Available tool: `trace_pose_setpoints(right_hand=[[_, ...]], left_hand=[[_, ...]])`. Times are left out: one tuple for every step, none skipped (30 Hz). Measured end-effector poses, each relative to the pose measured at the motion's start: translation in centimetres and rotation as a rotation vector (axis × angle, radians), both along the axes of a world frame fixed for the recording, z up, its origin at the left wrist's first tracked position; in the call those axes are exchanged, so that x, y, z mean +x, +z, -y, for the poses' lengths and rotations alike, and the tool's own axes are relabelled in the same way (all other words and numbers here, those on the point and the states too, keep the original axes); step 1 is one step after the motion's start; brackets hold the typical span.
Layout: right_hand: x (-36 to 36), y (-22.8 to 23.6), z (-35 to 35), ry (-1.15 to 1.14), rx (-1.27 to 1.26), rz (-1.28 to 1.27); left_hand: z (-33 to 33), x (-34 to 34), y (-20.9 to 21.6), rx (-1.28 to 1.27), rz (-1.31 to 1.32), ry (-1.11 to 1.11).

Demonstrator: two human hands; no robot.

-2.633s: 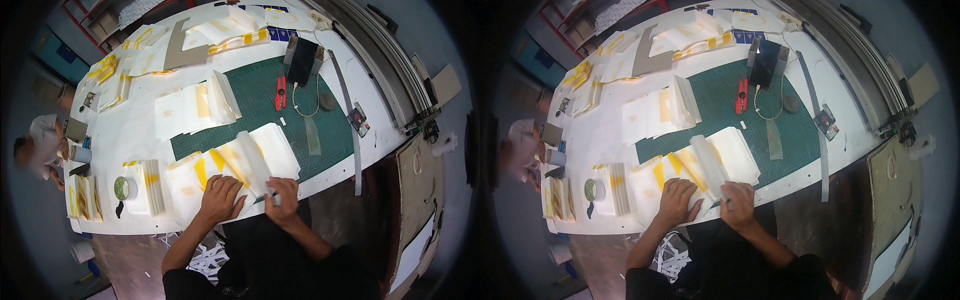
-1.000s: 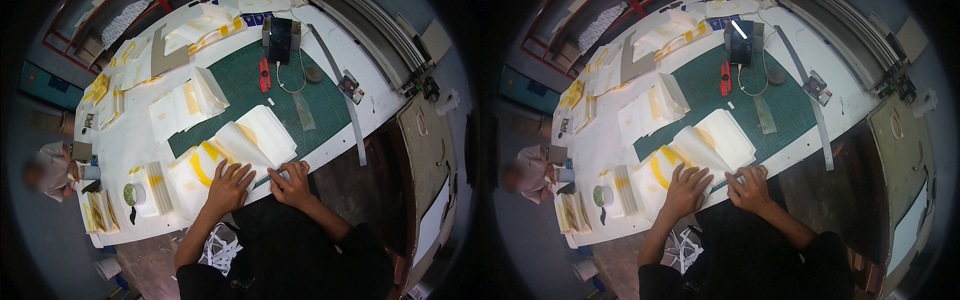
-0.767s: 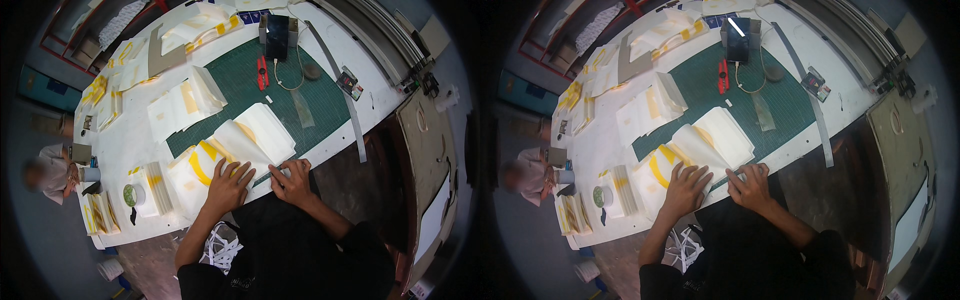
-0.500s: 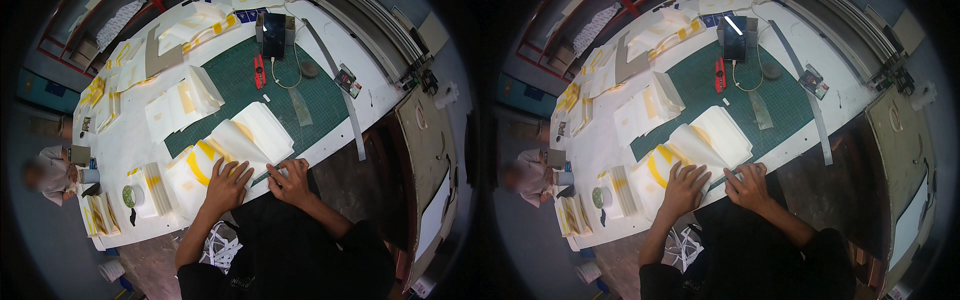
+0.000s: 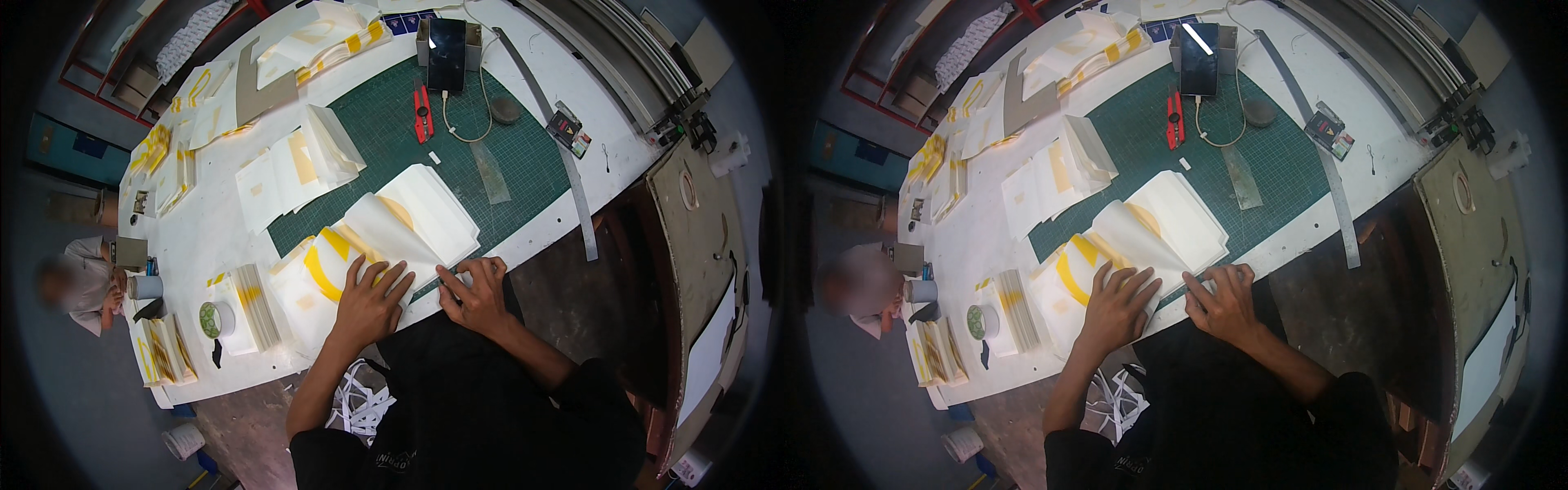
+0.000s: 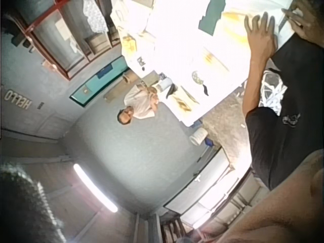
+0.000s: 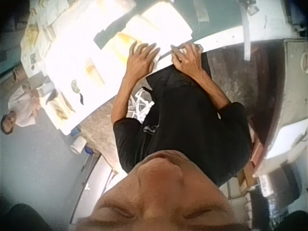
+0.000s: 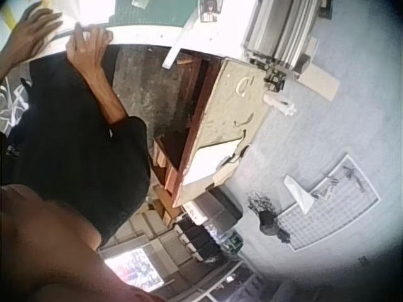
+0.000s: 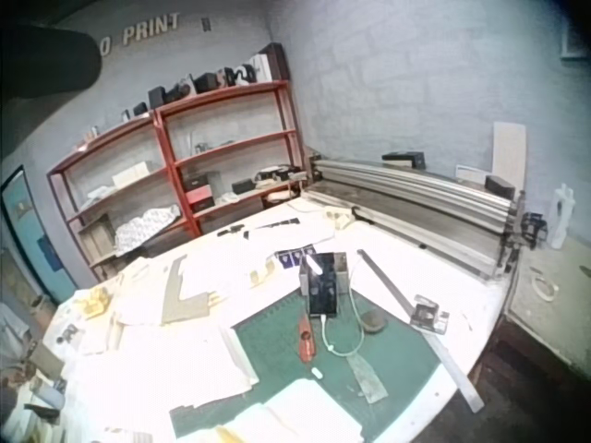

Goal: The person repeatedly folds white paper sheets that have yellow markings on them. They align the sheets on a green cutting mat and press down on the folds to create creases. The person handles the paper one sheet at a time, folding and stacking them on the table.

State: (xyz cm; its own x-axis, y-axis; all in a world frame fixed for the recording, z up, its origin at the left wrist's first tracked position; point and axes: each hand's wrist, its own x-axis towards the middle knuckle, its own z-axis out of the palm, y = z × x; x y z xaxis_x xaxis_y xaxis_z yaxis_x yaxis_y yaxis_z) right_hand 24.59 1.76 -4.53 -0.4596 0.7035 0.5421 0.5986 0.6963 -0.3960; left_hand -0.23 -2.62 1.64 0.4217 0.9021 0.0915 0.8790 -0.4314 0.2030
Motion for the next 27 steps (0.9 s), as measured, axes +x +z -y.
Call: trace_pose_setpoints(right_hand=[[0.06, -0.03, 0.04, 0.003, -0.001, 0.007], [0.09, -0.04, 0.05, 0.005, -0.002, 0.013], [0.10, 0.02, 0.03, 0.004, -0.005, 0.011], [0.13, 0.10, 0.00, 0.003, -0.008, 0.011], [0.15, 0.15, -0.02, 0.001, -0.010, 0.011], [0.18, 0.06, -0.04, -0.002, -0.008, 0.008], [0.23, -0.10, -0.05, -0.004, -0.007, 0.006], [0.29, -0.18, -0.06, -0.006, -0.006, 0.004], [0.35, -0.14, -0.09, -0.013, -0.002, 0.004], [0.39, -0.11, -0.11, -0.018, 0.002, 0.004], [0.42, -0.10, -0.13, -0.024, 0.006, 0.005], [0.44, -0.12, -0.14, -0.022, 0.002, 0.005], [0.44, -0.15, -0.14, -0.022, -0.003, 0.006], [0.45, -0.18, -0.14, -0.021, -0.008, 0.006], [0.47, -0.21, -0.14, -0.021, -0.006, 0.007], [0.47, -0.24, -0.14, -0.021, -0.004, 0.007], [0.46, -0.26, -0.14, -0.021, -0.002, 0.007], [0.46, -0.23, -0.16, -0.021, -0.005, 0.003], [0.47, -0.20, -0.19, -0.020, -0.008, -0.001], [0.47, -0.19, -0.20, -0.020, -0.011, -0.004], [0.44, -0.23, -0.18, -0.019, -0.016, -0.006], [0.43, -0.28, -0.20, -0.020, -0.021, -0.008], [0.44, -0.30, -0.20, -0.020, -0.025, -0.010], [0.45, -0.29, -0.19, -0.019, -0.029, -0.013], [0.45, -0.27, -0.22, -0.018, -0.033, -0.016], [0.44, -0.26, -0.24, -0.016, -0.036, -0.020], [0.48, -0.34, -0.24, -0.012, -0.042, -0.013]], left_hand=[[0.02, -0.02, -0.04, -0.004, -0.001, 0.003], [0.05, -0.04, -0.06, -0.008, -0.003, 0.006], [0.06, -0.06, -0.06, -0.007, -0.005, 0.005], [0.05, -0.06, -0.10, -0.006, -0.005, 0.004], [0.05, -0.07, -0.13, -0.005, -0.005, 0.002], [0.04, -0.07, -0.12, -0.005, -0.003, 0.002], [0.03, -0.04, -0.08, -0.006, -0.001, 0.002], [0.03, -0.01, -0.06, -0.007, 0.002, 0.002], [0.00, 0.01, -0.06, -0.004, -0.003, 0.001], [0.02, 0.03, -0.08, -0.001, -0.008, 0.001], [0.04, 0.04, -0.11, 0.002, -0.013, 0.001], [0.05, 0.04, -0.14, 0.004, -0.010, 0.004], [0.06, 0.04, -0.18, 0.005, -0.007, 0.006], [0.06, 0.03, -0.20, 0.007, -0.004, 0.007], [0.05, 0.04, -0.21, 0.007, -0.006, 0.006], [0.05, 0.04, -0.19, 0.007, -0.008, 0.006], [0.05, 0.03, -0.19, 0.007, -0.010, 0.005], [0.08, 0.02, -0.22, 0.006, -0.008, 0.006], [0.11, 0.00, -0.27, 0.005, -0.006, 0.007], [0.15, -0.01, -0.31, 0.004, -0.003, 0.008], [0.18, -0.04, -0.33, 0.001, -0.003, 0.010], [0.15, -0.05, -0.32, -0.001, -0.002, 0.010], [0.12, -0.06, -0.32, -0.003, -0.002, 0.011], [0.10, -0.01, -0.24, 0.001, 0.004, 0.011], [0.05, 0.05, -0.12, 0.007, 0.010, 0.011], [0.05, 0.08, -0.06, 0.012, 0.015, 0.011], [0.06, 0.09, -0.08, 0.012, 0.012, 0.013]])
